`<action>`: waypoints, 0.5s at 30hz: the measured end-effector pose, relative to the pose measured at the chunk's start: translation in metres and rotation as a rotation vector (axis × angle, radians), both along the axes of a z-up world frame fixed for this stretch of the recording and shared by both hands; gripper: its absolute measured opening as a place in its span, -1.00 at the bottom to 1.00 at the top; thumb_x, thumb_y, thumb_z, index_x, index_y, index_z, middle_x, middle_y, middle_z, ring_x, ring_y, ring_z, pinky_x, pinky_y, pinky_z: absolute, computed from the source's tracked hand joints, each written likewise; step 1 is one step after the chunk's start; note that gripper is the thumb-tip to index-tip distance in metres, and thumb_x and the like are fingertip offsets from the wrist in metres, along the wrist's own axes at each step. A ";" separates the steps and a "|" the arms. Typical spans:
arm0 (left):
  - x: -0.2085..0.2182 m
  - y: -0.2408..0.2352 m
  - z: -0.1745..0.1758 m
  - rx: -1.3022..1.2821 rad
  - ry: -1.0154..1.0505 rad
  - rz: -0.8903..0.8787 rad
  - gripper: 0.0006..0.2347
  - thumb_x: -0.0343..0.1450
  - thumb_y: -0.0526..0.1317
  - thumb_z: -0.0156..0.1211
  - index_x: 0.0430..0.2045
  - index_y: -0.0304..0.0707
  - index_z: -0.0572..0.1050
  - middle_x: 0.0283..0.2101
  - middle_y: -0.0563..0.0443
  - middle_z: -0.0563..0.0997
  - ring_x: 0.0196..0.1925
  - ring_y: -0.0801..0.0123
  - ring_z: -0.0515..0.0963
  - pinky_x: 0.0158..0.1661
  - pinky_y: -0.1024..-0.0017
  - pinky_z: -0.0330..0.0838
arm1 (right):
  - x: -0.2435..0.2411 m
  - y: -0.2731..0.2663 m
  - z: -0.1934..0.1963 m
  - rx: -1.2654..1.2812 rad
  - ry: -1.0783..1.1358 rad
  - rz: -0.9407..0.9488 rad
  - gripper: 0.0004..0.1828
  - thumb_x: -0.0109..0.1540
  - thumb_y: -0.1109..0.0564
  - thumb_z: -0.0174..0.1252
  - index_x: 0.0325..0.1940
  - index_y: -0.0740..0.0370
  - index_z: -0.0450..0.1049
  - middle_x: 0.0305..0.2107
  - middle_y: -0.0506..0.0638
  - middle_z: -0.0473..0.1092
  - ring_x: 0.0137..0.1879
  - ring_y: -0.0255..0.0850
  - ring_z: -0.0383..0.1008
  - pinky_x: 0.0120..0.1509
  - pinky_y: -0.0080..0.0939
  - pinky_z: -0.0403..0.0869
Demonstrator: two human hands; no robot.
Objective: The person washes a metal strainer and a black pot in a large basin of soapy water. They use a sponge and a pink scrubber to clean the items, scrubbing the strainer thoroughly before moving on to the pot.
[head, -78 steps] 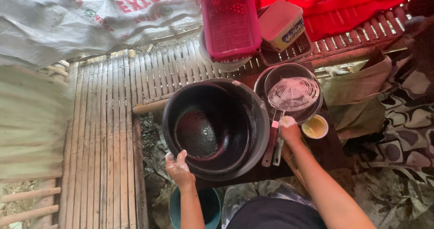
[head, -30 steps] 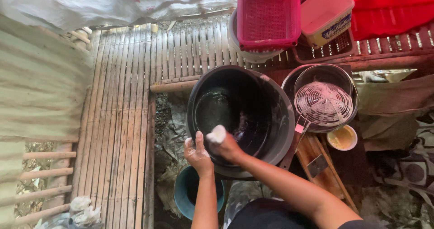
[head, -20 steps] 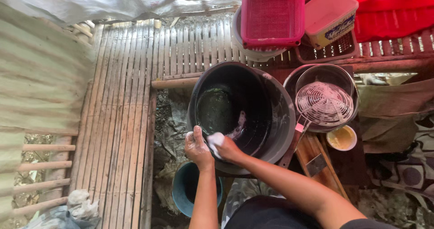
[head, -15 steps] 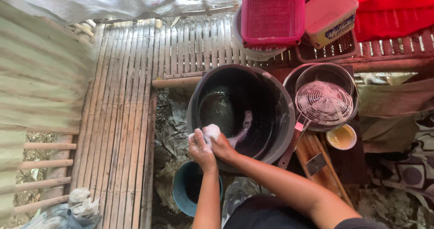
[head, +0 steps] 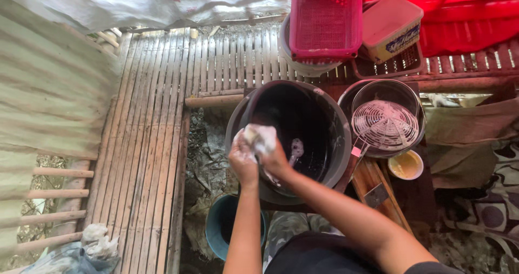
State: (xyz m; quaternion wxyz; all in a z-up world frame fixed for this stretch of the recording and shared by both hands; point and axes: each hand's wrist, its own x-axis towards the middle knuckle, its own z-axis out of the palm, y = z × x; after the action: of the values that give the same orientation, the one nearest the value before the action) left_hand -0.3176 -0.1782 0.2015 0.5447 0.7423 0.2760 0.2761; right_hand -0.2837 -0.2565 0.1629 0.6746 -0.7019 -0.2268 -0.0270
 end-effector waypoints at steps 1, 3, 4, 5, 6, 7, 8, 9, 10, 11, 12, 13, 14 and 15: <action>0.000 -0.003 0.006 0.051 -0.037 -0.027 -0.70 0.57 -0.13 0.00 -0.04 -0.39 0.58 -0.13 -0.20 0.70 -0.10 0.19 0.69 -0.08 0.34 0.53 | 0.017 0.000 0.004 -0.034 -0.031 -0.038 -0.51 0.17 0.29 0.16 0.21 0.29 0.37 0.01 0.19 0.34 0.17 0.01 0.39 0.30 -0.15 0.34; 0.001 -0.007 0.017 0.154 -0.111 -0.079 -0.72 0.58 -0.16 0.05 -0.06 -0.46 0.57 -0.11 -0.27 0.68 -0.05 0.10 0.68 -0.05 0.31 0.50 | 0.051 0.001 0.010 -0.070 -0.060 -0.075 -0.60 0.18 0.27 0.17 0.11 0.26 0.41 -0.06 0.15 0.40 0.08 0.01 0.45 0.22 -0.15 0.41; 0.000 -0.009 0.020 0.151 -0.103 -0.090 -0.73 0.57 -0.17 0.06 -0.06 -0.46 0.57 -0.12 -0.28 0.68 -0.08 0.08 0.68 -0.06 0.30 0.50 | 0.064 0.001 0.011 -0.075 -0.053 -0.074 -0.69 0.21 0.27 0.15 0.05 0.24 0.46 -0.09 0.13 0.43 0.05 0.02 0.47 0.19 -0.14 0.44; -0.001 -0.012 0.022 0.147 -0.094 -0.101 -0.73 0.57 -0.17 0.06 -0.06 -0.46 0.57 -0.14 -0.29 0.67 -0.10 0.07 0.68 -0.08 0.29 0.50 | 0.069 0.001 0.011 -0.080 -0.046 -0.074 -0.76 0.23 0.27 0.13 -0.01 0.23 0.51 -0.12 0.12 0.46 0.02 0.03 0.50 0.16 -0.13 0.47; 0.002 -0.011 0.025 0.147 -0.093 -0.113 -0.74 0.56 -0.18 0.07 -0.06 -0.46 0.57 -0.16 -0.30 0.67 -0.12 0.05 0.68 -0.10 0.28 0.50 | 0.068 0.002 0.009 -0.106 -0.152 -0.062 -0.75 0.20 0.27 0.14 -0.04 0.25 0.51 -0.14 0.15 0.45 0.01 0.08 0.48 0.15 -0.09 0.46; 0.003 -0.009 0.028 0.144 -0.075 -0.116 -0.74 0.56 -0.18 0.07 -0.07 -0.44 0.57 -0.16 -0.29 0.67 -0.13 0.04 0.68 -0.12 0.27 0.49 | 0.064 0.003 0.007 -0.133 -0.257 -0.050 -0.75 0.16 0.28 0.16 -0.06 0.28 0.50 -0.15 0.18 0.44 0.01 0.12 0.46 0.14 -0.05 0.44; 0.003 -0.009 0.030 0.138 -0.059 -0.118 -0.74 0.55 -0.17 0.07 -0.07 -0.43 0.58 -0.17 -0.28 0.67 -0.15 0.04 0.67 -0.14 0.27 0.49 | 0.064 0.002 0.003 -0.163 -0.365 -0.038 -0.74 0.12 0.28 0.17 -0.09 0.30 0.50 -0.16 0.20 0.43 0.00 0.16 0.44 0.13 -0.01 0.43; 0.005 -0.009 0.032 0.132 -0.043 -0.120 -0.74 0.55 -0.17 0.07 -0.08 -0.41 0.58 -0.18 -0.27 0.67 -0.17 0.04 0.67 -0.17 0.26 0.49 | 0.074 0.001 0.000 -0.220 -0.474 -0.116 -0.71 0.08 0.28 0.14 -0.11 0.30 0.50 -0.17 0.21 0.44 0.00 0.19 0.42 0.11 0.05 0.38; 0.006 -0.012 0.033 0.160 -0.044 -0.111 -0.75 0.54 -0.17 0.10 -0.08 -0.41 0.59 -0.19 -0.27 0.67 -0.17 0.03 0.68 -0.16 0.26 0.49 | 0.086 0.000 -0.002 -0.277 -0.578 -0.188 -0.68 0.03 0.28 0.10 -0.13 0.30 0.50 -0.18 0.22 0.44 0.00 0.22 0.40 0.09 0.11 0.34; 0.007 -0.015 0.034 0.189 -0.044 -0.102 -0.75 0.53 -0.17 0.13 -0.09 -0.41 0.59 -0.20 -0.27 0.68 -0.17 0.02 0.68 -0.16 0.27 0.49 | 0.099 -0.001 -0.005 -0.332 -0.681 -0.260 -0.65 -0.01 0.28 0.07 -0.15 0.30 0.51 -0.19 0.23 0.45 0.00 0.25 0.37 0.07 0.17 0.29; 0.006 -0.018 0.034 0.216 -0.039 -0.093 -0.75 0.52 -0.16 0.16 -0.09 -0.40 0.60 -0.20 -0.27 0.68 -0.17 0.01 0.68 -0.16 0.27 0.50 | 0.120 -0.001 -0.005 -0.297 -0.572 -0.259 -0.74 0.05 0.32 0.04 -0.18 0.28 0.47 -0.19 0.20 0.45 0.01 0.20 0.37 0.13 0.13 0.30; 0.003 -0.018 0.034 0.193 -0.042 -0.107 -0.75 0.51 -0.17 0.17 -0.10 -0.41 0.60 -0.21 -0.26 0.68 -0.19 0.03 0.69 -0.16 0.28 0.50 | 0.137 -0.002 -0.005 -0.261 -0.464 -0.258 -0.80 0.11 0.35 0.02 -0.21 0.26 0.44 -0.20 0.17 0.44 0.02 0.15 0.37 0.19 0.08 0.31; 0.002 -0.018 0.034 0.171 -0.051 -0.127 -0.76 0.50 -0.17 0.19 -0.11 -0.42 0.60 -0.22 -0.25 0.69 -0.20 0.05 0.69 -0.16 0.29 0.50 | 0.140 -0.003 -0.004 -0.289 -0.396 -0.233 -0.82 0.13 0.35 0.01 -0.22 0.26 0.44 -0.21 0.16 0.44 0.01 0.12 0.37 0.17 0.07 0.30; 0.001 -0.018 0.034 0.149 -0.060 -0.146 -0.76 0.49 -0.18 0.21 -0.12 -0.42 0.60 -0.23 -0.24 0.70 -0.21 0.07 0.70 -0.16 0.30 0.50 | 0.140 -0.004 -0.001 -0.248 -0.368 -0.209 -0.83 0.13 0.33 0.02 -0.22 0.26 0.44 -0.22 0.16 0.43 0.01 0.12 0.38 0.16 0.08 0.30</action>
State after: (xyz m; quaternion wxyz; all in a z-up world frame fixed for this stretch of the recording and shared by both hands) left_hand -0.3163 -0.1964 0.2359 0.5149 0.7901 0.1833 0.2774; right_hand -0.1441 -0.2608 0.1617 0.5239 -0.7824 -0.2737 -0.1961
